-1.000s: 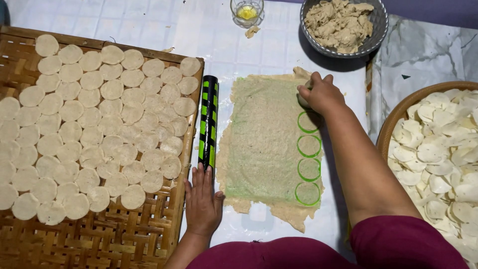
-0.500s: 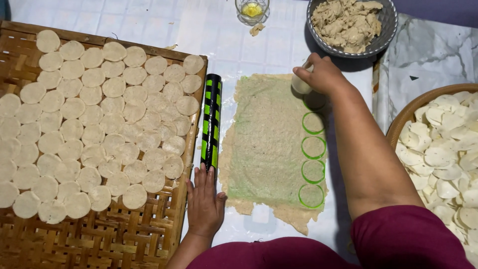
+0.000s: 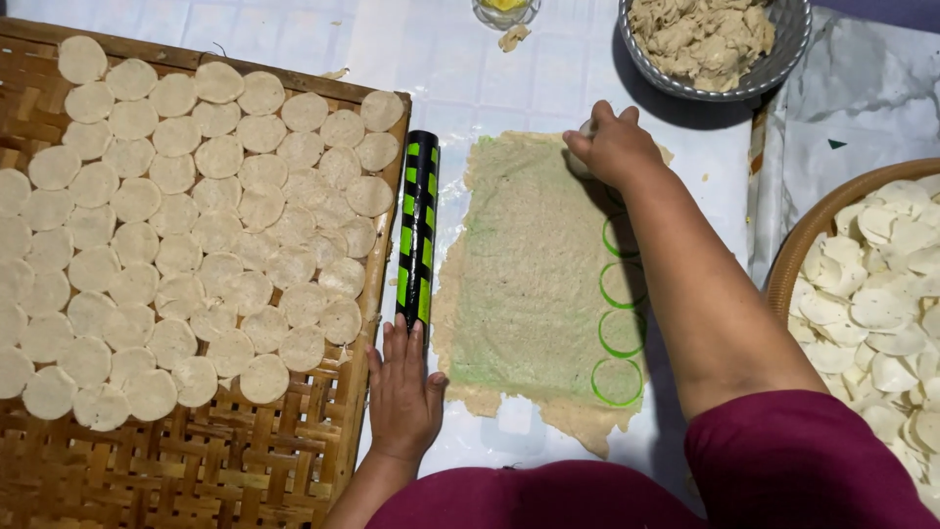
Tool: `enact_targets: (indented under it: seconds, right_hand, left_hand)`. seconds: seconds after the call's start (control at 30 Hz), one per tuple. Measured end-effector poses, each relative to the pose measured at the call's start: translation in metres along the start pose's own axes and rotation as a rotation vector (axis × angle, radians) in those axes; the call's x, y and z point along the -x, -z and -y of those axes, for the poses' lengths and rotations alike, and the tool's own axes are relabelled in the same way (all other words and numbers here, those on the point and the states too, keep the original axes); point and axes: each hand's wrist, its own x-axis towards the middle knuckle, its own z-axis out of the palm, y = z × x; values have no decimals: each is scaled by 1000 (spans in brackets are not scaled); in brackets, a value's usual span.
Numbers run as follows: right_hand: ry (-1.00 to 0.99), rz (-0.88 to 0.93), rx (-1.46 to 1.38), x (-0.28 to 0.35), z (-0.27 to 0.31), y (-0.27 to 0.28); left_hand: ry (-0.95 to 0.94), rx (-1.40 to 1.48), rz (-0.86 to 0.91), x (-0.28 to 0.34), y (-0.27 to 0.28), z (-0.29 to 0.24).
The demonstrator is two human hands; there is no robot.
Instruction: Roll out dough and cut into small circles using a round cutter.
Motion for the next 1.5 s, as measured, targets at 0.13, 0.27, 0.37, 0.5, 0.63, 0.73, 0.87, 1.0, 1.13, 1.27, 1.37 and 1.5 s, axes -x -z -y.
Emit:
enact_targets:
  seconds: [0.13, 0.27, 0.37, 0.5, 0.63, 0.73, 0.87, 1.0, 1.13, 1.27, 1.37, 1.5]
  right_hand:
    - [27, 73, 67, 7, 3, 7]
    - [8, 53, 65, 9, 3, 7]
    - [24, 71, 71, 14, 8, 12]
    - [2, 42, 5, 11, 2, 9]
    - [60, 5, -60, 14, -21, 11]
    - [55, -5, -143, 47, -21, 15]
    - [36, 32, -144, 63, -21, 13]
    - [11, 73, -174, 67, -22, 6]
    - [-13, 87, -171, 68, -17, -8]
    - [24, 72, -63, 65, -14, -17]
    - [31, 86, -33, 69, -11, -14]
    - [57, 105, -4, 65, -13, -13]
  left_hand:
    - [14, 11, 15, 0, 1, 0]
    - [11, 8, 10, 0, 0, -1]
    - [11, 15, 5, -1, 1, 0]
    - [-4, 15, 6, -1, 2, -1]
    - [-6, 30, -8, -3, 2, -1]
    - [1, 16, 7, 2, 2, -1]
    - [-10, 11, 1, -2, 4, -2]
    - [-8, 33, -4, -2, 5, -2]
    - [-1, 42, -2, -4, 2, 1]
    - [-40, 81, 7, 0, -3, 9]
    - [-47, 78, -2, -1, -4, 8]
    - [-52, 79, -12, -2, -4, 8]
